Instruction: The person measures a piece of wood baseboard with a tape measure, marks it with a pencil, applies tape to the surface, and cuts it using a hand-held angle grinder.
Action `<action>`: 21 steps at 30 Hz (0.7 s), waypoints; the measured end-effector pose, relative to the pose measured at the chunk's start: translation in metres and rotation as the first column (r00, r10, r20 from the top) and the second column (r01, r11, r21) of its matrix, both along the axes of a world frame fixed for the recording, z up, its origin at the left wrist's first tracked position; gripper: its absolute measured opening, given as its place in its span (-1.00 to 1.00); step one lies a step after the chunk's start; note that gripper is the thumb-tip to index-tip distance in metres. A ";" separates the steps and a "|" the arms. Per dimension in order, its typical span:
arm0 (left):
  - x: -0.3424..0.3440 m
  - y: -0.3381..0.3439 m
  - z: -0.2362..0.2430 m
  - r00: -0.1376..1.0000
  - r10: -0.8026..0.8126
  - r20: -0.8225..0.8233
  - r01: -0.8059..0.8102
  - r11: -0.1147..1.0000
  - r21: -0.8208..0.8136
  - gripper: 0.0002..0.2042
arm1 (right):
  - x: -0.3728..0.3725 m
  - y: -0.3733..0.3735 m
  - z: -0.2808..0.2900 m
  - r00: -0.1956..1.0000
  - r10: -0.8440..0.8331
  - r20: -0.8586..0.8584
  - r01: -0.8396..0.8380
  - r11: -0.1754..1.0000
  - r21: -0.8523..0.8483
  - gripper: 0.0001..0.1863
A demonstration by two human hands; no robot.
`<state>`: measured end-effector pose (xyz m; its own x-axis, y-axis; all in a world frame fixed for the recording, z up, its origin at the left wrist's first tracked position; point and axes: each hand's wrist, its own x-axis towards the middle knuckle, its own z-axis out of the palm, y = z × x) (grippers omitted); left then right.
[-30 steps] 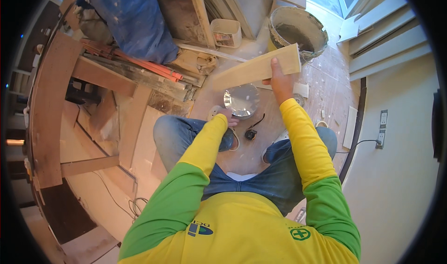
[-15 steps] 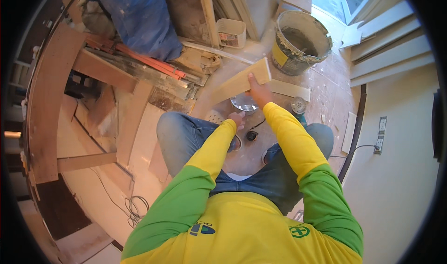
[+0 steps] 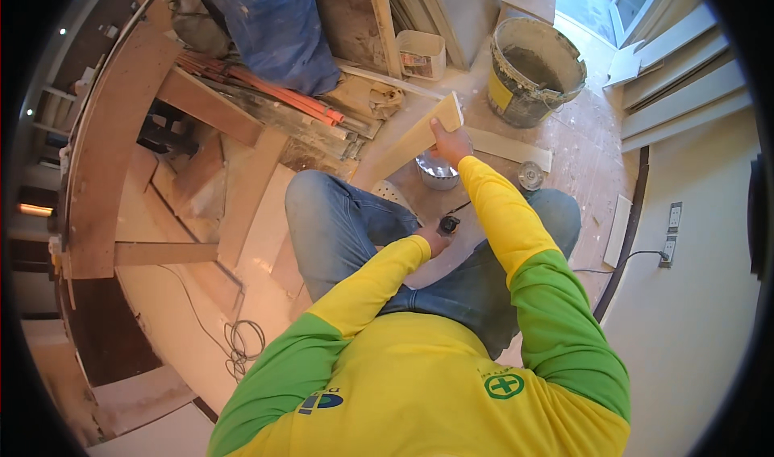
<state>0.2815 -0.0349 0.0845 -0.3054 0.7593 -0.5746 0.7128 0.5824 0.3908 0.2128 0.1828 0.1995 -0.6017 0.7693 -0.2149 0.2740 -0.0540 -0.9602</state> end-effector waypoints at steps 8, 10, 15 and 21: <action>0.009 -0.039 0.225 0.966 0.150 0.212 -0.198 0.954 0.227 -0.60 | 0.004 -0.019 0.028 0.992 0.124 0.030 -0.116 0.974 -0.195 -0.43; -0.020 -0.060 0.269 0.870 0.243 0.429 -0.430 0.800 0.418 -0.67 | 0.006 -0.031 0.046 0.985 0.173 0.015 -0.165 0.961 -0.220 -0.40; -0.123 -0.092 0.367 0.542 0.363 0.758 -0.806 -0.032 0.591 -0.64 | 0.020 -0.007 0.018 0.967 0.236 0.098 -0.209 0.951 -0.228 -0.33; -0.290 -0.155 0.178 0.320 0.614 0.722 -0.879 -0.092 0.467 -0.67 | 0.031 -0.021 0.045 0.941 0.313 0.126 -0.284 0.936 -0.208 -0.36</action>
